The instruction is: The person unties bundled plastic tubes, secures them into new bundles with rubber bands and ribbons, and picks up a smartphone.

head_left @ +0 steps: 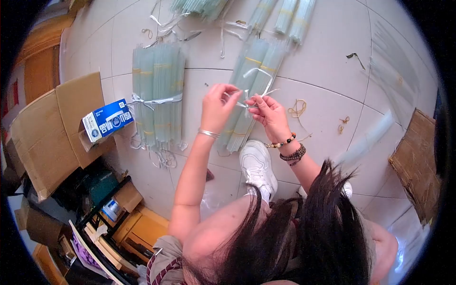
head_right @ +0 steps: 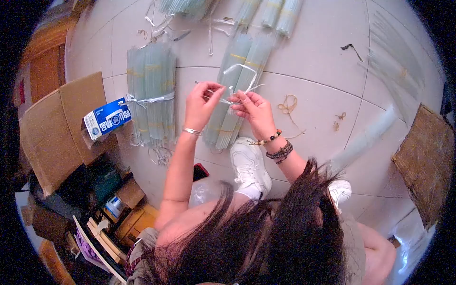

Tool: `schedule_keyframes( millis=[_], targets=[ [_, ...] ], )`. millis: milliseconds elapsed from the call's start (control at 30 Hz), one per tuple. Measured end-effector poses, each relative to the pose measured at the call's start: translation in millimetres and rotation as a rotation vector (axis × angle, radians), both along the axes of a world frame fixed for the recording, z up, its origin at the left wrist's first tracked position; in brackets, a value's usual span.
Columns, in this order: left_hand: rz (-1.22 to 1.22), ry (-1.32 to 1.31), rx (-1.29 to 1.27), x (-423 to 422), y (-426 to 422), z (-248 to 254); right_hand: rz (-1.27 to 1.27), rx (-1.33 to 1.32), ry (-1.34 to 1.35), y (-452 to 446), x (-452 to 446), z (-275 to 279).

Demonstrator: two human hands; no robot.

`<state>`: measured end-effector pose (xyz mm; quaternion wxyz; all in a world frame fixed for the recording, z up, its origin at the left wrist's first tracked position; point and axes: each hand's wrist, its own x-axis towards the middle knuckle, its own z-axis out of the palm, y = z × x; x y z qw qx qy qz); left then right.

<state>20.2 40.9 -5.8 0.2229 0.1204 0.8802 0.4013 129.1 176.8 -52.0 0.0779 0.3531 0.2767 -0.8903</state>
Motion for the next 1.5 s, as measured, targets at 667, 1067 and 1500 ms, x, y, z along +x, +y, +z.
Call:
schedule_keyframes(
  millis=[667, 1067, 1500],
  targets=[
    [-0.201, 0.376, 0.181, 19.9, -8.7, -4.3, 0.330, 0.897, 0.304, 1.8, -3.7, 7.6],
    [-0.415, 0.393, -0.118, 22.6, -10.9, 1.5, 0.391, 0.629, 0.289, 15.0, -2.0, -13.1],
    [-0.318, 0.238, -0.020, 31.1, -19.0, 37.2, 0.583, 0.151, 0.273, 54.9, -22.1, -15.7]
  ],
)
